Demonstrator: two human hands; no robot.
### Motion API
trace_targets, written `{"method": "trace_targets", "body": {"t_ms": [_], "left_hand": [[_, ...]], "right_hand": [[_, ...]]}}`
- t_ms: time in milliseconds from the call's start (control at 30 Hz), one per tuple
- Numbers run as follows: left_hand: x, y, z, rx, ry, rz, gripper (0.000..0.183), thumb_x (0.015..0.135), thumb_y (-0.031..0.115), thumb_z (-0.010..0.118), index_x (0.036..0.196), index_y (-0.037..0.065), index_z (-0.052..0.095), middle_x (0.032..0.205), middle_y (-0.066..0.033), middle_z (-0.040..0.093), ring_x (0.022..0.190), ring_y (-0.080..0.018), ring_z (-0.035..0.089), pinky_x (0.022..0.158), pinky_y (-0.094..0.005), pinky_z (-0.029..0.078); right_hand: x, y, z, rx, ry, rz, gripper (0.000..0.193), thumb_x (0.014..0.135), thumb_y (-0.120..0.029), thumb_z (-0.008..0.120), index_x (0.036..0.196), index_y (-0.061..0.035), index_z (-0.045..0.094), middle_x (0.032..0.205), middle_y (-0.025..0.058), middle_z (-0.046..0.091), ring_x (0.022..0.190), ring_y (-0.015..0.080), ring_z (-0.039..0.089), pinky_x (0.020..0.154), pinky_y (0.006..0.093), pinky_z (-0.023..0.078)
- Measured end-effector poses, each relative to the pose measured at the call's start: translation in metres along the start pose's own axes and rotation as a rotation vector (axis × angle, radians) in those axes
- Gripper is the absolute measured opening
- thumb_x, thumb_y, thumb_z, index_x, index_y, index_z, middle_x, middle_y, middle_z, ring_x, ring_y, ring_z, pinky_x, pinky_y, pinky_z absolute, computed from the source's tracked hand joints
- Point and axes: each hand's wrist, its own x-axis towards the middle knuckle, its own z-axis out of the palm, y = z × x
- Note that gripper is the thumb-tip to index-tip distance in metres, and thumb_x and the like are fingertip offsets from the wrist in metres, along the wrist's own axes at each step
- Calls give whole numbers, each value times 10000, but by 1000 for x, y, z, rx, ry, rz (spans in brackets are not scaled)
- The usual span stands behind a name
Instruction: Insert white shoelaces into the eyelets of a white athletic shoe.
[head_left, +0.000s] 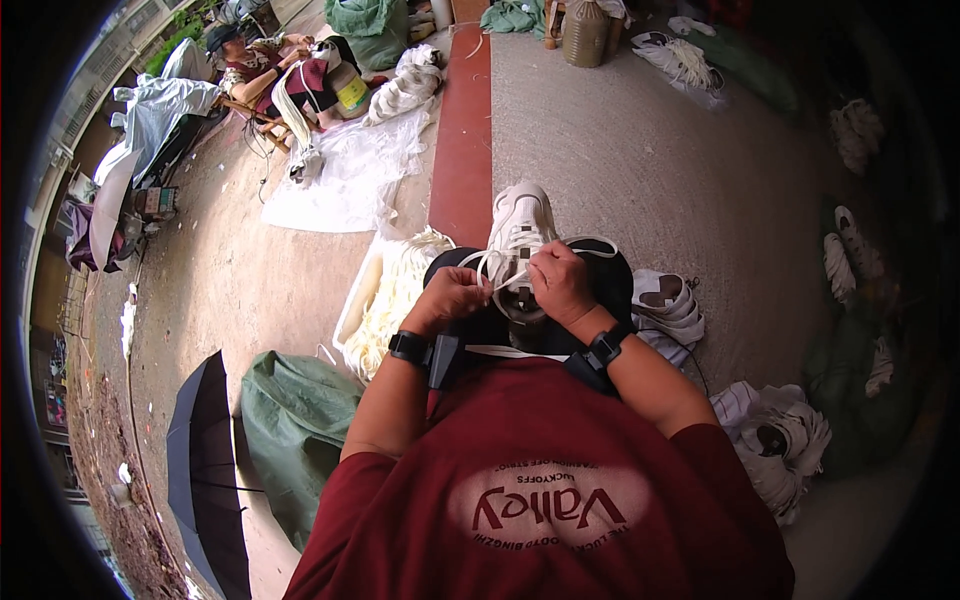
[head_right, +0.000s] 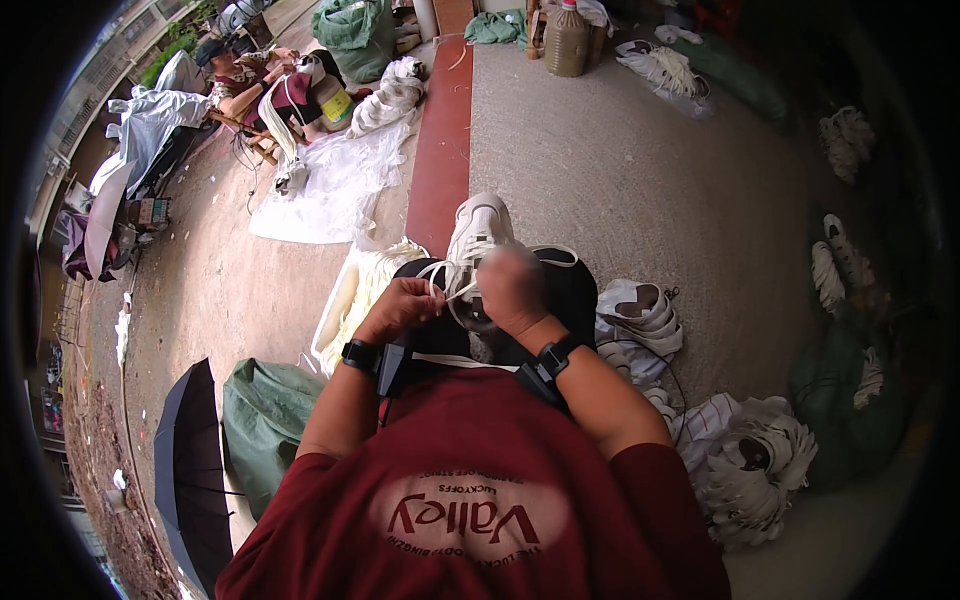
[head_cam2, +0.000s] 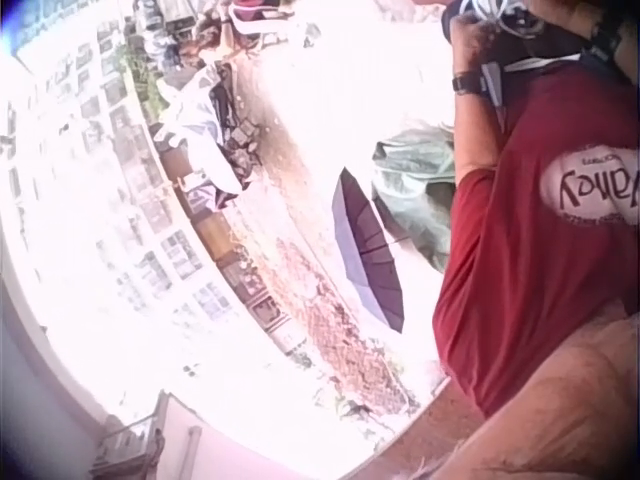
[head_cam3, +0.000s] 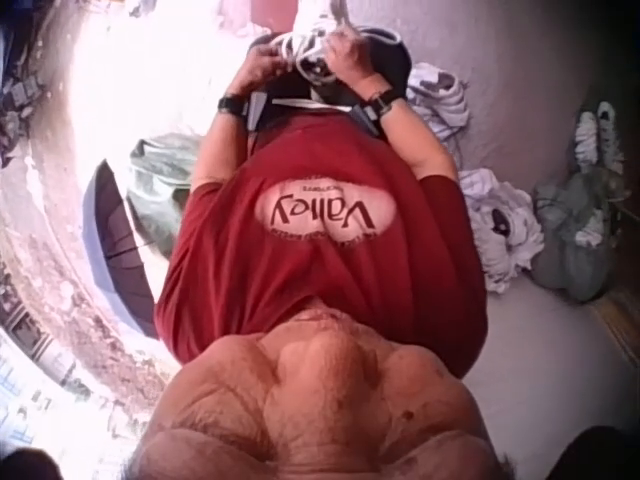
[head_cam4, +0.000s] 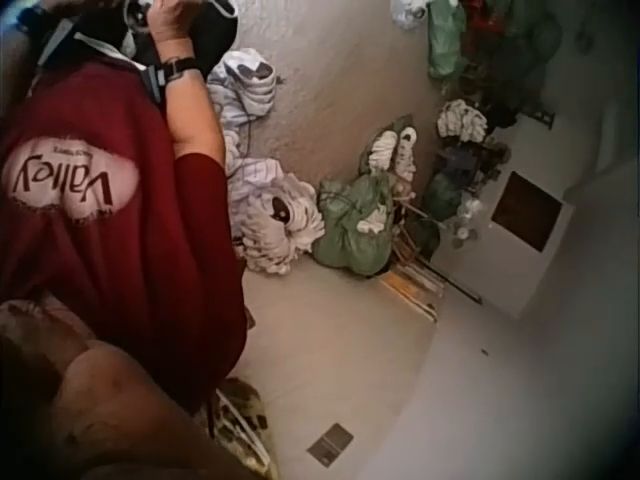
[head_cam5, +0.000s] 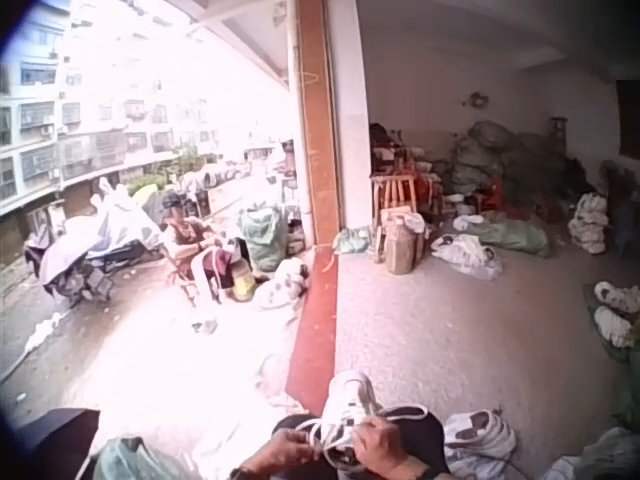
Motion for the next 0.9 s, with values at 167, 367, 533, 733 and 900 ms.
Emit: {"method": "trace_targets", "body": {"t_ms": [167, 367, 533, 733, 900], "left_hand": [[15, -1, 14, -592, 79, 22, 73, 830, 91, 630, 768, 66, 600, 686, 11, 588, 560, -42, 500, 480, -167, 378], [34, 8, 19, -690, 269, 154, 82, 810, 38, 633, 757, 51, 571, 684, -31, 601, 554, -87, 546, 518, -196, 455], [42, 9, 26, -666, 324, 204, 85, 779, -6, 638, 754, 41, 571, 659, -27, 595, 547, -95, 562, 508, -205, 463], [60, 1, 34, -121, 552, 302, 128, 707, 74, 700, 669, 22, 589, 592, -65, 605, 525, -136, 582, 506, -279, 458], [47, 10, 42, 20, 611, 171, 143, 726, 88, 700, 697, 2, 590, 640, -53, 622, 537, -86, 544, 519, -252, 447]], "right_hand": [[6, 0, 22, -243, -388, 88, 53, 706, -75, 595, 749, -45, 599, 721, 176, 589, 690, 360, 587, 655, 441, 471], [6, -2, 23, -210, -313, 97, 118, 694, -95, 625, 802, -51, 607, 759, 165, 578, 743, 354, 585, 663, 442, 471], [6, 1, 19, -188, -342, 108, 172, 700, -103, 632, 869, -72, 616, 783, 152, 566, 761, 342, 582, 666, 434, 474], [7, 3, 15, -102, -360, 48, 225, 719, -90, 616, 943, -74, 628, 815, 123, 553, 765, 315, 580, 664, 408, 477], [8, 7, 15, -128, -353, 3, 225, 758, -69, 588, 975, -57, 643, 795, 112, 551, 742, 290, 578, 652, 368, 477]]}}
